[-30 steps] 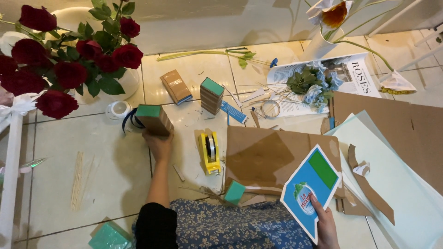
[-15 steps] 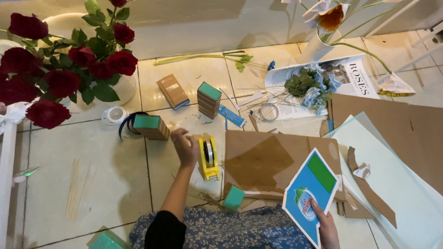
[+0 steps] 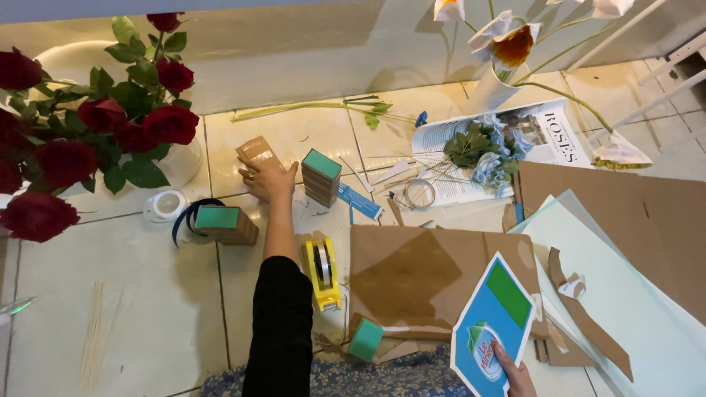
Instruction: The person assembles small cardboard boxes by folding printed paper templates around green foam inserts. They use a utility knife to trim excess material and a tape dispenser to secure the box flaps. The person handles multiple boxes one at a time, folding and taping each before setting it aside.
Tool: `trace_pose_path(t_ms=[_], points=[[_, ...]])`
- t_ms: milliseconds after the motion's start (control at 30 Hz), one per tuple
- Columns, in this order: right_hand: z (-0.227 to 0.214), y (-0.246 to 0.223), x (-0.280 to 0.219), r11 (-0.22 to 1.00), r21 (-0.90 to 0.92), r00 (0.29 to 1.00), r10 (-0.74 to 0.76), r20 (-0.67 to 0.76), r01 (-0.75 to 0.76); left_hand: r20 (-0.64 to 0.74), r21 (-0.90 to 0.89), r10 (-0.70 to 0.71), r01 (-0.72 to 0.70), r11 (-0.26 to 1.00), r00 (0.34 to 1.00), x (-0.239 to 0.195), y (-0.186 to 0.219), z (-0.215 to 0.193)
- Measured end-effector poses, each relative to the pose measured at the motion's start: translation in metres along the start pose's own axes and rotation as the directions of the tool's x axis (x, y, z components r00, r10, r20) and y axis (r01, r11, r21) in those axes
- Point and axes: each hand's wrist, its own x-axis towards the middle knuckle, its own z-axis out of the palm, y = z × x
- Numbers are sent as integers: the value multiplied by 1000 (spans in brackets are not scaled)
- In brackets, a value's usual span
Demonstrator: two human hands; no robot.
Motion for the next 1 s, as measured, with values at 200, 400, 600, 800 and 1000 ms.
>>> trace_pose_path(t_ms=[200, 400, 600, 800, 1000], points=[[-6, -3, 25, 997, -29, 997, 70, -12, -70, 93, -89, -26, 34, 995, 995, 22, -18, 22], [-5, -3, 12, 999, -34, 999, 28, 39, -27, 167, -509, -34, 116, 853, 985, -28, -29, -26], [-10, 1, 7, 994, -101, 995, -39, 90, 48, 2, -818, 141, -79, 569, 990, -92, -65, -21], [5, -3, -25, 998, -32, 991, -57, 119, 61, 6, -587, 96, -74, 806, 995, -86, -66, -23], [14, 11, -28, 980, 94, 953, -191, 237, 173, 222, -592, 94, 57, 804, 971, -90, -84, -4]])
